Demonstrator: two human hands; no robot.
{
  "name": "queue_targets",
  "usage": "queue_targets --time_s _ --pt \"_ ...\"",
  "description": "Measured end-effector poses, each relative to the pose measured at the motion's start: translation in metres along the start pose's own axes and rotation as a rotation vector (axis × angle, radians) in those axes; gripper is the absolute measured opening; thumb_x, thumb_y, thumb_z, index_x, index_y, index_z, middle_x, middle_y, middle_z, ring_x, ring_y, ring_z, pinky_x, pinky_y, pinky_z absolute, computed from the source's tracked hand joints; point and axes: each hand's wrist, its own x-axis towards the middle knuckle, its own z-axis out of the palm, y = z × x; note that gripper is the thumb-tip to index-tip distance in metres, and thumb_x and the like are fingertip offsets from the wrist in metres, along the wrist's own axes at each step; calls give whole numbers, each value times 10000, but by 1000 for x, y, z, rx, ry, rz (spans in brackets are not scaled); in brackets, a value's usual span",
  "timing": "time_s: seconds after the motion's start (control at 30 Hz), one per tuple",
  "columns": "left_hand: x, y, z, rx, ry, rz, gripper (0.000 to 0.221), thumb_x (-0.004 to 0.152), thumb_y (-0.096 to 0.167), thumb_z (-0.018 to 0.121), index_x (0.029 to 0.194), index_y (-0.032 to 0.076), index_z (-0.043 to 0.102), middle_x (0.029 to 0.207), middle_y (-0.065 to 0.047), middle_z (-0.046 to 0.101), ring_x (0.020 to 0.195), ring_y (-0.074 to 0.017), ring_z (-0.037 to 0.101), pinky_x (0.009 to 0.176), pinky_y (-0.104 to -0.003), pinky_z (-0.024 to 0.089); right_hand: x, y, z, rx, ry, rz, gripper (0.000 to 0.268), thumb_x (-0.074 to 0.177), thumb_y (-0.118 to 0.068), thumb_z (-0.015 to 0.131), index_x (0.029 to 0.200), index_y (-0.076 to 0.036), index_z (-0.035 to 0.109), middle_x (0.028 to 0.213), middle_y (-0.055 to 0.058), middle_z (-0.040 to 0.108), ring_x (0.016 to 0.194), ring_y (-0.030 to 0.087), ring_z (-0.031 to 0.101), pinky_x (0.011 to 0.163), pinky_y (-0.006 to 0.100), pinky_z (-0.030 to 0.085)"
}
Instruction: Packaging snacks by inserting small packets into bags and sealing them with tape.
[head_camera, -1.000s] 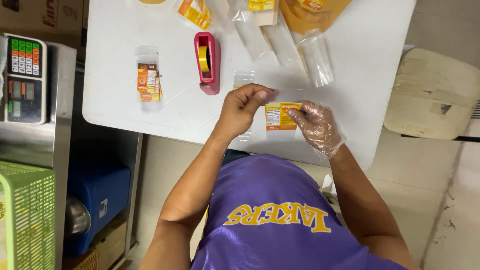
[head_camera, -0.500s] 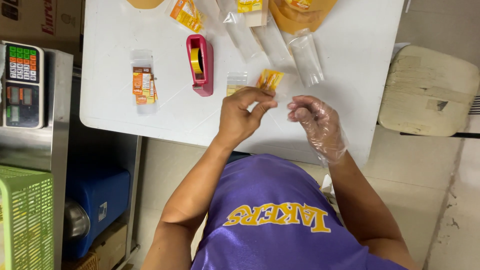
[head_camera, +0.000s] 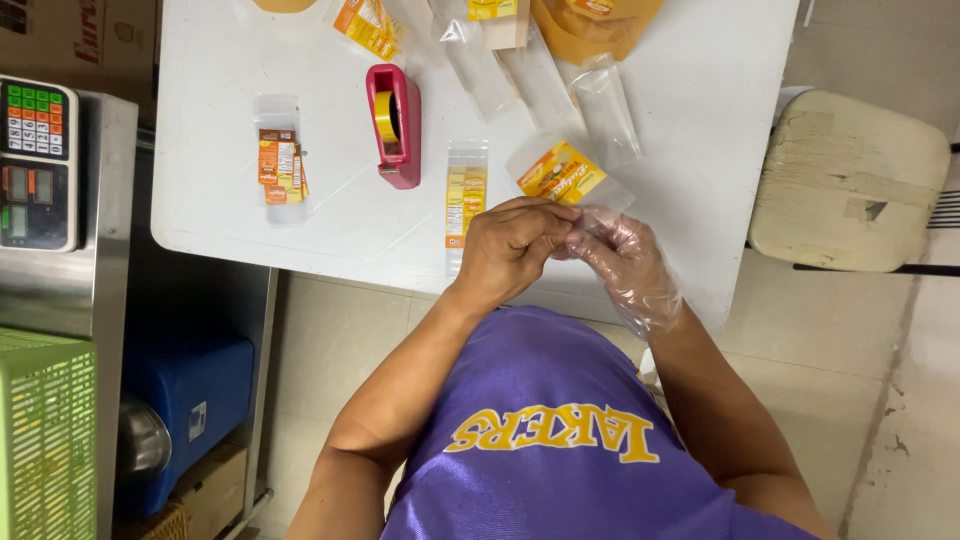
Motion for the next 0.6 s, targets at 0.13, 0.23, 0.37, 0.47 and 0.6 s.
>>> queue_targets --time_s 0.13,0.23,0.37,0.47,0.6 --pt "-1 -6 -4 -7 8 2 61 910 45 751 850 39 739 911 -101 792 911 -333 763 796 -419 618 -4 -13 0 28 -64 -82 253 937 22 679 1167 121 644 953 255 701 866 263 710 784 492 639" --pt "-2 -4 -7 -19 2 2 60 906 57 761 851 47 738 915 -98 789 929 -339 762 807 -418 617 -5 -12 -3 185 -63 -83 335 965 -125 678 1196 113 639 952 243 704 908 278 741 830 464 650" --pt "-5 1 -4 -12 -15 16 68 910 56 753 847 40 734 920 -104 791 932 -346 762 802 -425 618 -4 -1 -5 177 -57 -111 289 988 -71 647 1183 141 618 943 269 689 864 287 725 791 496 652" --pt "-9 0 -4 -7 -19 24 84 920 55 739 839 35 726 921 -103 791 940 -341 763 804 -424 618 -4 14 -11 296 -60 -79 299 992 -76 636 1196 140 605 978 278 685 878 315 738 793 521 659" --pt "-16 -4 -5 -34 -10 16 84 921 46 737 840 26 721 921 -109 791 936 -350 763 800 -435 618 -9 15 -7 389 -68 -17 289 980 -93 630 1172 122 611 1026 255 701 935 318 753 836 530 658"
